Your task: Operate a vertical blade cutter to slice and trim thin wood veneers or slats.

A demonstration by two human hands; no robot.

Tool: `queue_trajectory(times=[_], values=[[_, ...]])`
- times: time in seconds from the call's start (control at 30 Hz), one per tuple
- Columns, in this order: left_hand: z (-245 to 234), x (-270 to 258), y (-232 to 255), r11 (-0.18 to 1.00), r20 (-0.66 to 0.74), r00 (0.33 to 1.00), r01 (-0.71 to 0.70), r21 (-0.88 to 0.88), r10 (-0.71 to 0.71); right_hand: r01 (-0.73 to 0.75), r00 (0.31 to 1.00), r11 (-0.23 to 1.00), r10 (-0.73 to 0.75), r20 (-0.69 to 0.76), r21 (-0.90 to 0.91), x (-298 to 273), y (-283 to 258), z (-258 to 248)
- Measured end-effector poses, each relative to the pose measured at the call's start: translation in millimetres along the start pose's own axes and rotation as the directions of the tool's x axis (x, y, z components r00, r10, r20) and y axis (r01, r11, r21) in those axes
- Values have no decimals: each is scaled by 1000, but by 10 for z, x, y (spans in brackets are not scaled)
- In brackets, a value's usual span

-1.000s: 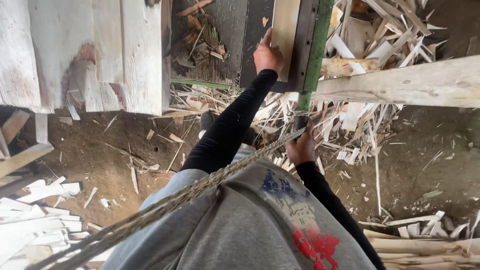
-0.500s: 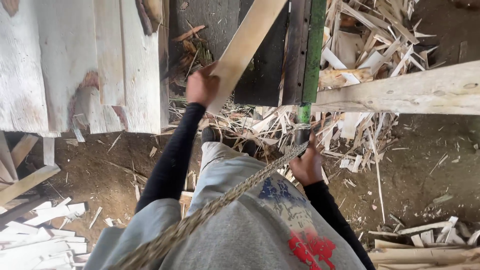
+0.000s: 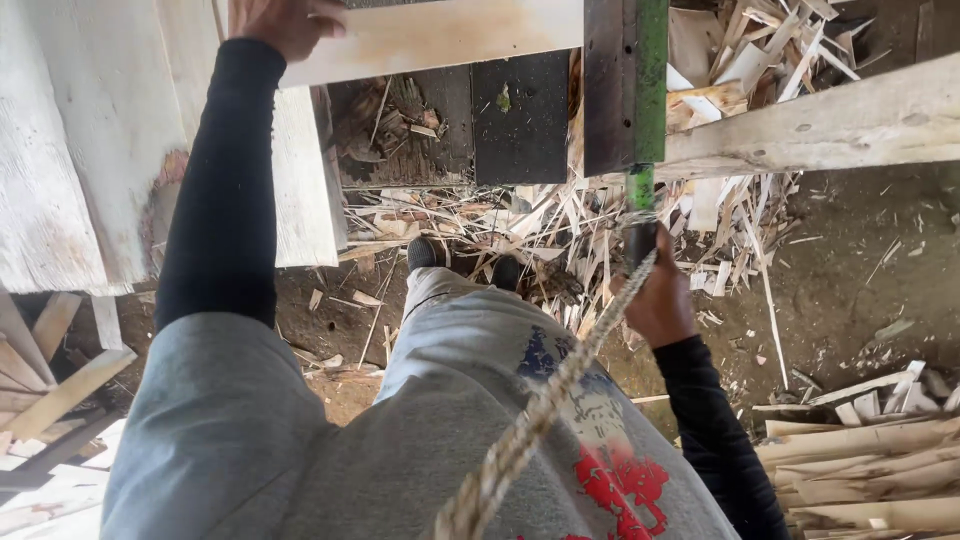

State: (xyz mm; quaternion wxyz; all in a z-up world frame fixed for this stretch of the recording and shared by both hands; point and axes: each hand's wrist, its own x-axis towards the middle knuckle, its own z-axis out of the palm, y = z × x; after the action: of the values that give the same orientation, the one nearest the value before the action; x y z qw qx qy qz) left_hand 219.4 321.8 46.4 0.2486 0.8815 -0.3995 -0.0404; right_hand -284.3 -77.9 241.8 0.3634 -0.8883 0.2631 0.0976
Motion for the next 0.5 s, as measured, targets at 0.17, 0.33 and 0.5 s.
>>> queue_trajectory(times=[0.17, 0.33, 0.5], values=[[-157, 240, 57, 956, 168, 963, 240, -167, -212, 15, 1000, 1000, -15, 7, -6, -277, -682, -553], [-91, 243, -73, 938, 58, 998, 50, -343, -32, -162, 986, 986, 163, -36, 30, -54, -286, -10], [-474, 238, 545, 944, -137, 990, 72, 322, -29, -159, 987, 986, 157, -31, -53, 390, 629, 888]])
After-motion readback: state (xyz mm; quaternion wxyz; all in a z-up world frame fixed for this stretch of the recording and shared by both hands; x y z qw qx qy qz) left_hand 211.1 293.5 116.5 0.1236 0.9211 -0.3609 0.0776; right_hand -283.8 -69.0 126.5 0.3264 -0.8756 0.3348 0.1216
